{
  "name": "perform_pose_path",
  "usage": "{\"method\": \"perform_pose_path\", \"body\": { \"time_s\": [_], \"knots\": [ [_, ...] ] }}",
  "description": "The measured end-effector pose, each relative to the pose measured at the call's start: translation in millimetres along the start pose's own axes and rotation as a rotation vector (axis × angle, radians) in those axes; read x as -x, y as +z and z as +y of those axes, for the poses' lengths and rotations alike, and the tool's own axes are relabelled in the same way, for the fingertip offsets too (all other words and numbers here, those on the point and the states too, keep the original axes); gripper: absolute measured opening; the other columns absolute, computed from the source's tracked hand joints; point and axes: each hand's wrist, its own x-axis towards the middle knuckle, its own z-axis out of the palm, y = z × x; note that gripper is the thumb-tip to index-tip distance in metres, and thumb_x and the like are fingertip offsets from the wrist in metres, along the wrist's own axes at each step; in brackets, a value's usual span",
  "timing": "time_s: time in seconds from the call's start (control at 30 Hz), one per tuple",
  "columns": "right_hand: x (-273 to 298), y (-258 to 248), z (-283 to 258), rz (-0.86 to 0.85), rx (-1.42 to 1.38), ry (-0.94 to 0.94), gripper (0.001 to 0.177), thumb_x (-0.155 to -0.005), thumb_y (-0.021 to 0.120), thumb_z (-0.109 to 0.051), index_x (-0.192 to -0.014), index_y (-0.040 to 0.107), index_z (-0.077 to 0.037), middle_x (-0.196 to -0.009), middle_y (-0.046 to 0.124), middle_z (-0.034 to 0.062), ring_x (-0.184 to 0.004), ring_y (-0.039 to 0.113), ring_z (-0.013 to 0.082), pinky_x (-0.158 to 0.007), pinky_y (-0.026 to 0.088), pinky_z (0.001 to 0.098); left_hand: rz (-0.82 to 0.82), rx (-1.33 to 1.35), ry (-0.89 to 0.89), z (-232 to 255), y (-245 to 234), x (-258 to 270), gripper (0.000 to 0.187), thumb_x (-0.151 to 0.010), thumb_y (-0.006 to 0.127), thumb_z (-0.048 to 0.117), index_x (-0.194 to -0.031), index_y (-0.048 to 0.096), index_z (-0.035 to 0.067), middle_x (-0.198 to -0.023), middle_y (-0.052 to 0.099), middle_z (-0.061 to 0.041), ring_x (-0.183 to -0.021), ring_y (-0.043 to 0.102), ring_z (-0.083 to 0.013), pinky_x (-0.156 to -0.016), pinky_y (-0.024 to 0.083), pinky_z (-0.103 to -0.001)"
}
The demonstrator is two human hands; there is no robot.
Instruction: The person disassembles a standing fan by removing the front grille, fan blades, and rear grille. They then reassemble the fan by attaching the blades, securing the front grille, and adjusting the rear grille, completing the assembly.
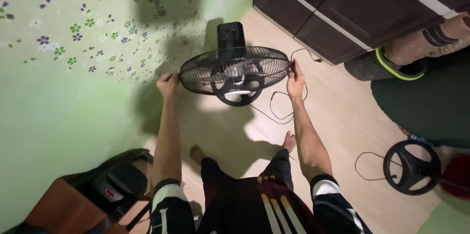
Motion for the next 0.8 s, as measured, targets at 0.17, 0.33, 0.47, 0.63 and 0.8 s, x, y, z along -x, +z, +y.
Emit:
{"method": "perform_pose_path", "body": {
  "time_s": [0.17,0.33,0.47,0.63,0.8],
  "knots": [
    [9,-10,-2,-0.019,0.186,-0.155,0.051,-0.102,0.049,-0.004,-0.153,0.043,-0.002,-0.136,0.065,0.0262,-0.118,0.068,0.0319,-0.102,0.051,0.0367,0.106,0.212,0.024,-8,8,13,0.017,-0.095,0.075,0.012,-0.104,0.075,-0.003,-0.088,0.07,-0.005,-0.076,0.065,-0.0129,-0.068,0.055,-0.028],
    [13,-3,-5,0.058,0.037,-0.052,0.047,-0.102,0.053,-0.007,-0.148,0.047,-0.001,-0.134,0.064,0.026,-0.122,0.066,0.0331,-0.1,0.053,0.0367,0.069,0.28,-0.047,-11,12,15,0.02,-0.099,0.068,0.017,-0.105,0.074,-0.001,-0.102,0.075,-0.008,-0.093,0.073,-0.0151,-0.08,0.065,-0.032],
    [7,1,1,0.102,0.126,-0.177,0.048,-0.098,0.049,0.0,-0.146,0.053,0.001,-0.134,0.068,0.0256,-0.121,0.07,0.0321,-0.105,0.053,0.0373,0.055,0.168,0.051,-11,8,16,0.022,-0.101,0.068,0.017,-0.106,0.073,-0.003,-0.101,0.074,-0.007,-0.09,0.071,-0.0158,-0.077,0.065,-0.034],
    [12,0,-3,0.152,0.291,-0.162,0.042,-0.098,0.057,0.0,-0.139,0.062,0.001,-0.128,0.07,0.0256,-0.117,0.067,0.033,-0.102,0.051,0.0389,0.072,0.204,0.118,-17,22,14,0.023,-0.103,0.069,0.016,-0.107,0.074,-0.005,-0.099,0.073,-0.008,-0.089,0.069,-0.0161,-0.074,0.061,-0.034],
    [8,-20,-5,0.008,0.033,-0.034,0.043,-0.099,0.058,0.0,-0.143,0.057,-0.003,-0.131,0.069,0.0171,-0.111,0.07,0.0244,-0.094,0.057,0.0371,0.044,0.023,0.119,-16,12,3,0.022,-0.1,0.07,0.017,-0.104,0.076,-0.004,-0.095,0.076,-0.006,-0.086,0.069,-0.0131,-0.077,0.057,-0.031]
  ]
}}
